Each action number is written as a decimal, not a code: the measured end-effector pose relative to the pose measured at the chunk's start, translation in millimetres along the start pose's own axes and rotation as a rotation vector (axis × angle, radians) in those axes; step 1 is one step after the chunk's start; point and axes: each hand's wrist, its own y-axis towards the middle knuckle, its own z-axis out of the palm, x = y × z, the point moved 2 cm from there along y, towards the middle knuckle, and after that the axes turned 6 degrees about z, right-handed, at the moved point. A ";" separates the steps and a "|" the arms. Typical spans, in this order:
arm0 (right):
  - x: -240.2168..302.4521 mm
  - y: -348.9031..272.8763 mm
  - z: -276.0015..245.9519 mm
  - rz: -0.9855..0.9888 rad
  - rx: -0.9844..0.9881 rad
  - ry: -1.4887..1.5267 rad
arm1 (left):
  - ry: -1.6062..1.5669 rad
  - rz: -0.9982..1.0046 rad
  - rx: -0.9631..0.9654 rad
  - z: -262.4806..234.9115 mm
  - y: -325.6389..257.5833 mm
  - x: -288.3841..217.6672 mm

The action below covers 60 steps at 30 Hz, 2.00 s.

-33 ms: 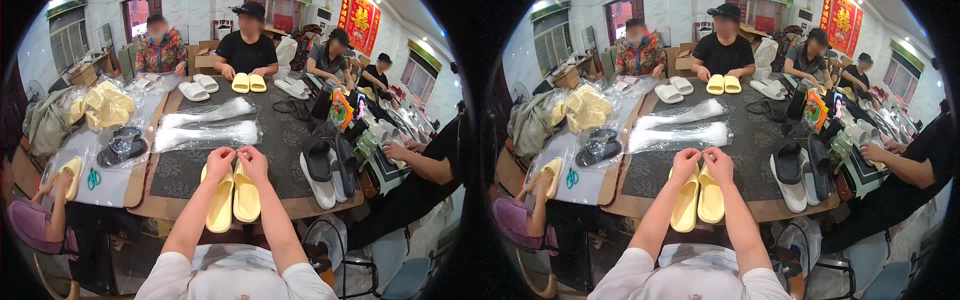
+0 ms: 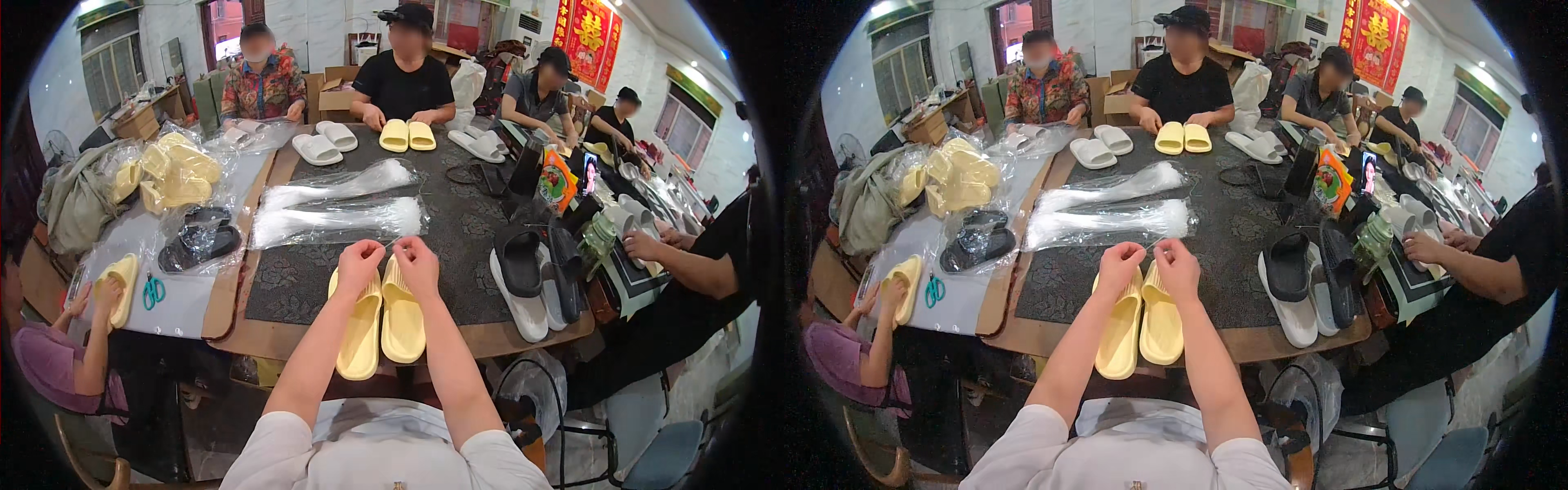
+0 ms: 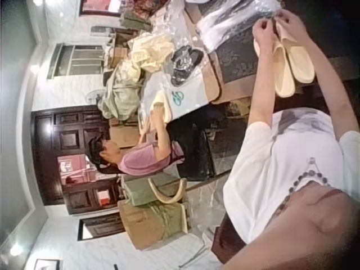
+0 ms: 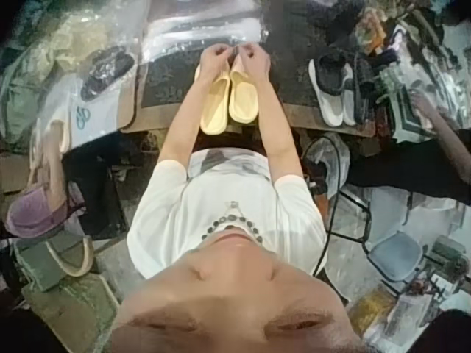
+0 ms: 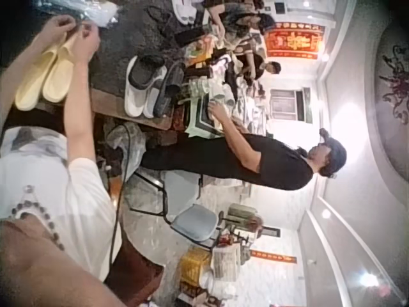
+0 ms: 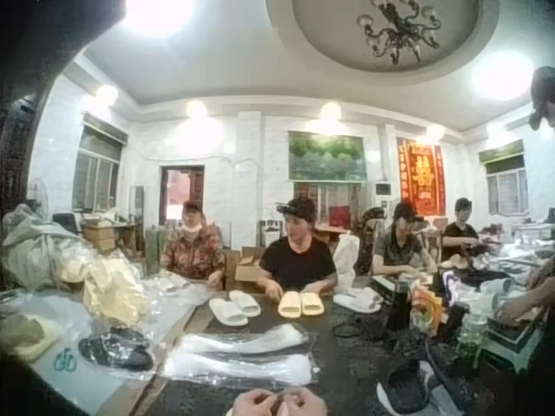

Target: The person secures pairs of slide sandals together by inserting and fastening plastic ties through them by hand.

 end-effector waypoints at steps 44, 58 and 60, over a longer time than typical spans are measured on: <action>-21.8 7.1 1.9 -0.024 -0.110 0.130 | -0.053 0.021 -0.005 1.1 -1.3 -4.7; -3.5 -1.2 4.9 -0.115 0.067 -0.037 | -0.054 0.037 -0.011 -3.9 0.7 4.4; -5.9 0.1 2.8 -0.083 -0.013 -0.021 | -0.049 0.041 -0.016 -2.8 0.2 0.7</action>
